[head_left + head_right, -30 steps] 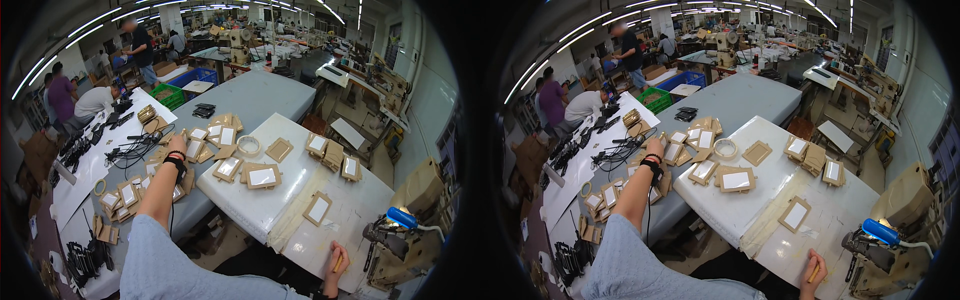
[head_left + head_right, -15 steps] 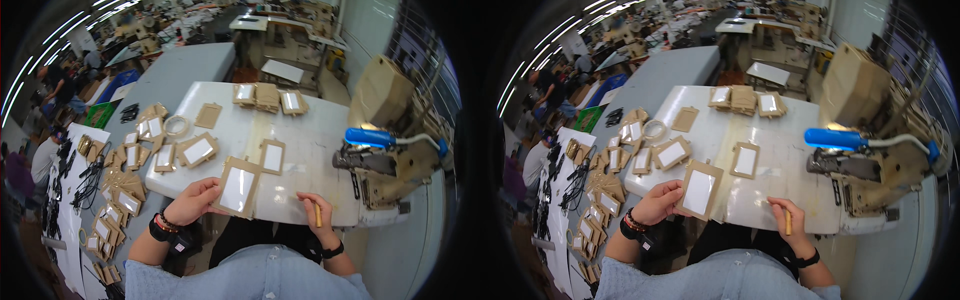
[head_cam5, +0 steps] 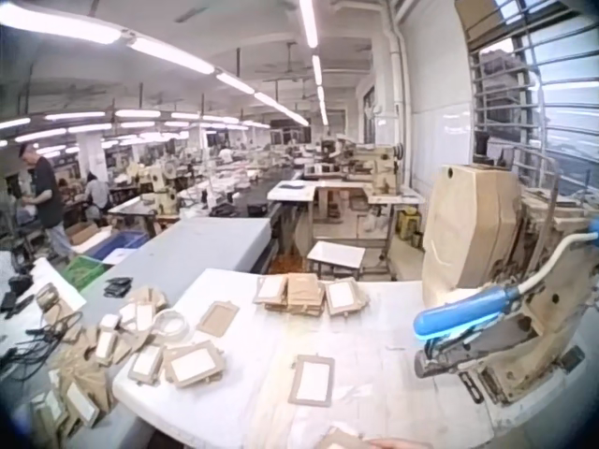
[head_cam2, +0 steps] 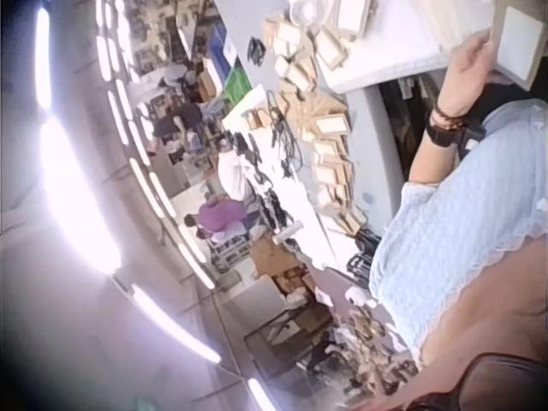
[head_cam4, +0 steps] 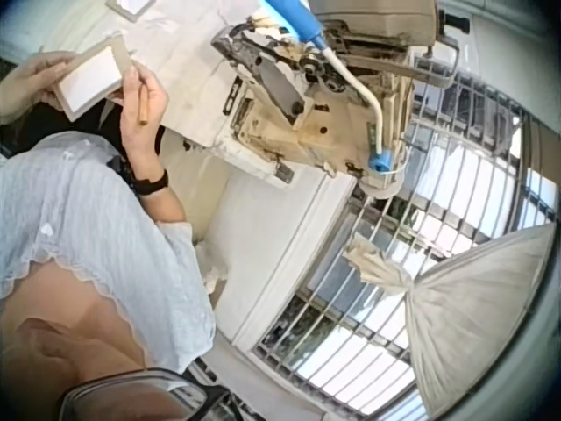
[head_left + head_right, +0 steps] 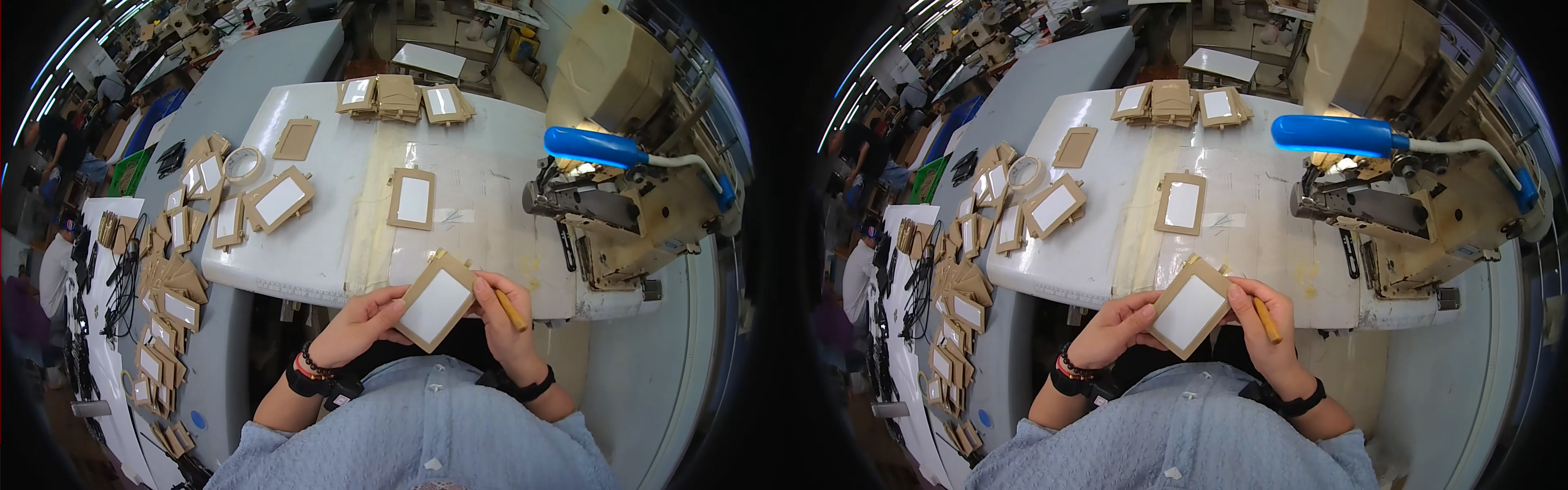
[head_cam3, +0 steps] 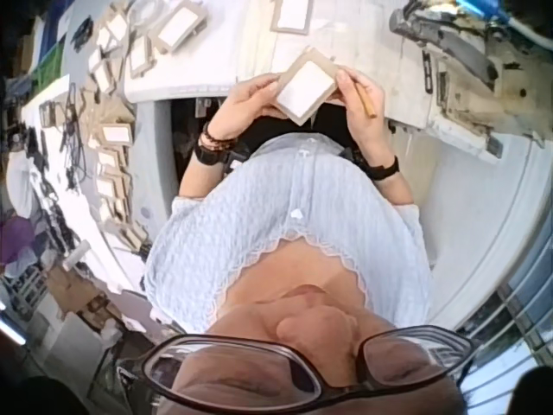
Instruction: The person uses a wooden-handled tool to press and secure the edges of a white insert into a cardboard frame. They handle multiple frames, flipping them to inspect the back and then placing them into a stack on the table.
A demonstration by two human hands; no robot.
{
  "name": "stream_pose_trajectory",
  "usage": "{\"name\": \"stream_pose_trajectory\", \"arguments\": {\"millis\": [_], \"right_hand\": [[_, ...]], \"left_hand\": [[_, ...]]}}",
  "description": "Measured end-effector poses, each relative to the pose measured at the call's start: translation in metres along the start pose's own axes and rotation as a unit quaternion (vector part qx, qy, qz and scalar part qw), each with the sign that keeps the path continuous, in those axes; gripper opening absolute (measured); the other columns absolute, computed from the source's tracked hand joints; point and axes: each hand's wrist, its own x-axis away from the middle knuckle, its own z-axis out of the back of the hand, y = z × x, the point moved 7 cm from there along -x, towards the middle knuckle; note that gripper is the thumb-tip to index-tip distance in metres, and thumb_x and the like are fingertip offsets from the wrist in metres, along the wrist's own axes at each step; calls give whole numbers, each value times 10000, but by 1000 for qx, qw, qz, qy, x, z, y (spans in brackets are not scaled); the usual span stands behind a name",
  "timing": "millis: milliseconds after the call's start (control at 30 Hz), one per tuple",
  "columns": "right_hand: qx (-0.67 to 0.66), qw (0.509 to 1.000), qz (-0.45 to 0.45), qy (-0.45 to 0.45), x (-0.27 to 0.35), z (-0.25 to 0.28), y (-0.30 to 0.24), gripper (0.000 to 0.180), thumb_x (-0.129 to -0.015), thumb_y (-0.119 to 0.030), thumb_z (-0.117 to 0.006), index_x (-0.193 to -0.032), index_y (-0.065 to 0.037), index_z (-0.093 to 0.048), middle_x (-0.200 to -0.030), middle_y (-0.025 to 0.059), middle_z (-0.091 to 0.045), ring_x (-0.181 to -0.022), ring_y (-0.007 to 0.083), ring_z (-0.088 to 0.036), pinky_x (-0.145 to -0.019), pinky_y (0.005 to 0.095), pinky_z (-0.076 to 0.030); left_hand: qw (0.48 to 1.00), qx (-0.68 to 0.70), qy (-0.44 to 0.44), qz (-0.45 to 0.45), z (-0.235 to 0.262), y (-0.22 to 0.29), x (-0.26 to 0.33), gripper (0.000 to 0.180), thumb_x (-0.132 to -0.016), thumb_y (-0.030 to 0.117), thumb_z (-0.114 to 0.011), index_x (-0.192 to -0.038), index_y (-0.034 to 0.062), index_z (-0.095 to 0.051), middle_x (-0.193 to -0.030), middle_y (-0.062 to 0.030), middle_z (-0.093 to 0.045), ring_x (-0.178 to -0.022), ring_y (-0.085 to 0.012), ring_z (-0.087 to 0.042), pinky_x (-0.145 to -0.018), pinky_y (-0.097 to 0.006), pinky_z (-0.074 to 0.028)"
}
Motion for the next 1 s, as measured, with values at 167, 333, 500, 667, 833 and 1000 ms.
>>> {"name": "stream_pose_trajectory", "arguments": {"millis": [167,333,500,667,833,1000], "right_hand": [[-17,1000,5,-4,-2,-4,8,315,-967,-190,-556,-1110,89,-591,-918,113,-658,-750,128,-638,-697,255,-548],[56,997,38,-23,3,-9,1,274,-955,-145,-574,-1098,87,-596,-858,94,-665,-723,117,-628,-675,235,-522],[94,993,67,-20,6,-9,-5,234,-943,-105,-585,-1081,83,-606,-798,80,-669,-690,107,-622,-663,224,-507],[113,990,80,-30,9,-7,-6,216,-938,-85,-588,-1078,79,-611,-814,82,-673,-687,97,-615,-661,216,-502],[207,959,191,7,9,-9,-25,227,-878,-52,-649,-1081,46,-624,-928,106,-688,-798,158,-636,-701,259,-499],[431,791,428,-73,7,-41,-71,384,-734,19,-727,-1102,16,-618,-1012,151,-674,-853,282,-643,-753,333,-489]], "left_hand": [[999,-4,-11,-30,11,-9,5,418,-967,146,-556,-1329,-35,-453,-1162,-90,-609,-1013,-120,-606,-844,-274,-531],[997,-51,17,-58,18,7,5,386,-961,112,-562,-1303,-47,-479,-1181,-90,-608,-1052,-110,-583,-897,-255,-485],[993,-52,19,-103,15,19,0,394,-946,104,-583,-1295,-54,-493,-1174,-93,-617,-1067,-118,-581,-927,-254,-462],[987,-85,35,-134,3,27,-7,383,-933,87,-597,-1274,-64,-510,-1182,-103,-614,-1072,-125,-577,-925,-259,-469],[981,-124,66,-135,0,26,-13,349,-918,101,-627,-1217,-68,-566,-1091,-87,-655,-983,-97,-598,-854,-233,-490],[966,-214,94,-108,-1,41,-7,300,-879,115,-664,-1125,-54,-634,-981,-68,-683,-898,-79,-604,-790,-234,-499]]}}
